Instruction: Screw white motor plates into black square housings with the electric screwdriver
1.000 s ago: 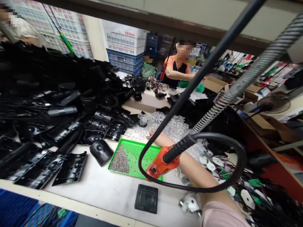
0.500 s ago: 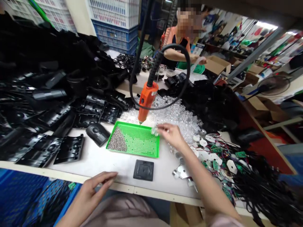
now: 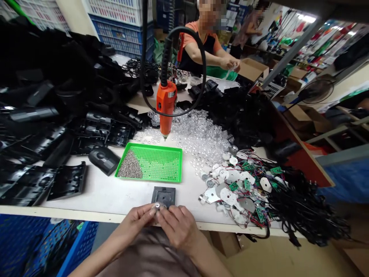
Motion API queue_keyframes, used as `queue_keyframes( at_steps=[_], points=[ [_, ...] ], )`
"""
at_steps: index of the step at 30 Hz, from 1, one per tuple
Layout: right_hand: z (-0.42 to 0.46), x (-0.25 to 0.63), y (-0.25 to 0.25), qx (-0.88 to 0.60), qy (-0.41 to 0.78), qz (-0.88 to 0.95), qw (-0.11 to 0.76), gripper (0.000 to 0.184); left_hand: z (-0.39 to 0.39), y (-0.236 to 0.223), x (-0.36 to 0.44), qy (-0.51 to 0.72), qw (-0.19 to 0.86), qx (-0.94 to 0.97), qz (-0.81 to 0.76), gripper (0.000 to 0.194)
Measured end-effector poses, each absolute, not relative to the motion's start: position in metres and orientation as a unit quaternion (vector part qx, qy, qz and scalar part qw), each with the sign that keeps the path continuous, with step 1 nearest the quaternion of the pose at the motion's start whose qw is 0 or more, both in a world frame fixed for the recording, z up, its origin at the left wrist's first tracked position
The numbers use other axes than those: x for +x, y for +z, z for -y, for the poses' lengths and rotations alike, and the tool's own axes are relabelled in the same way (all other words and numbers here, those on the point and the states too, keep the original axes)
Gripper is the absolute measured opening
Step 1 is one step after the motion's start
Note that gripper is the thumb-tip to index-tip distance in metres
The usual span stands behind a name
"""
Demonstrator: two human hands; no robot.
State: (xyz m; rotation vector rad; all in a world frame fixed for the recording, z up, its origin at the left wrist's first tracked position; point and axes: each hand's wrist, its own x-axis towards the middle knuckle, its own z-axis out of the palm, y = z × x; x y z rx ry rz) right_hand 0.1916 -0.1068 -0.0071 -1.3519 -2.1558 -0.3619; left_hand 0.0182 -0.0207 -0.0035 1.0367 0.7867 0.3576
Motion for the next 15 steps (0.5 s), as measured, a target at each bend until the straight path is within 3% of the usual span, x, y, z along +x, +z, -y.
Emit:
queue_keyframes(
  at_steps=[2, 4, 6, 9, 15],
  points=[
    [0.103, 0.194, -0.010, -0.517, -0.123, 0.797, 0.288, 0.028, 0.018, -0.001, 0.013, 0.197, 0.679, 0.567, -0.422, 0.026],
    [0.097, 0.199, -0.016, -0.536, -0.102, 0.787, 0.288, 0.027, 0.011, -0.003, 0.010, 0.222, 0.555, 0.658, -0.457, 0.037],
    [0.090, 0.204, -0.023, -0.543, -0.095, 0.787, 0.279, 0.025, 0.003, -0.010, 0.010, 0.212, 0.463, 0.751, -0.421, 0.055],
    [0.081, 0.211, -0.033, -0.542, -0.095, 0.793, 0.261, 0.020, -0.008, -0.027, 0.016, 0.148, 0.345, 0.864, -0.335, 0.064],
    [0.087, 0.188, -0.046, -0.604, -0.106, 0.749, 0.253, 0.025, -0.020, -0.042, 0.019, 0.133, 0.233, 0.914, -0.303, 0.068]
  ],
)
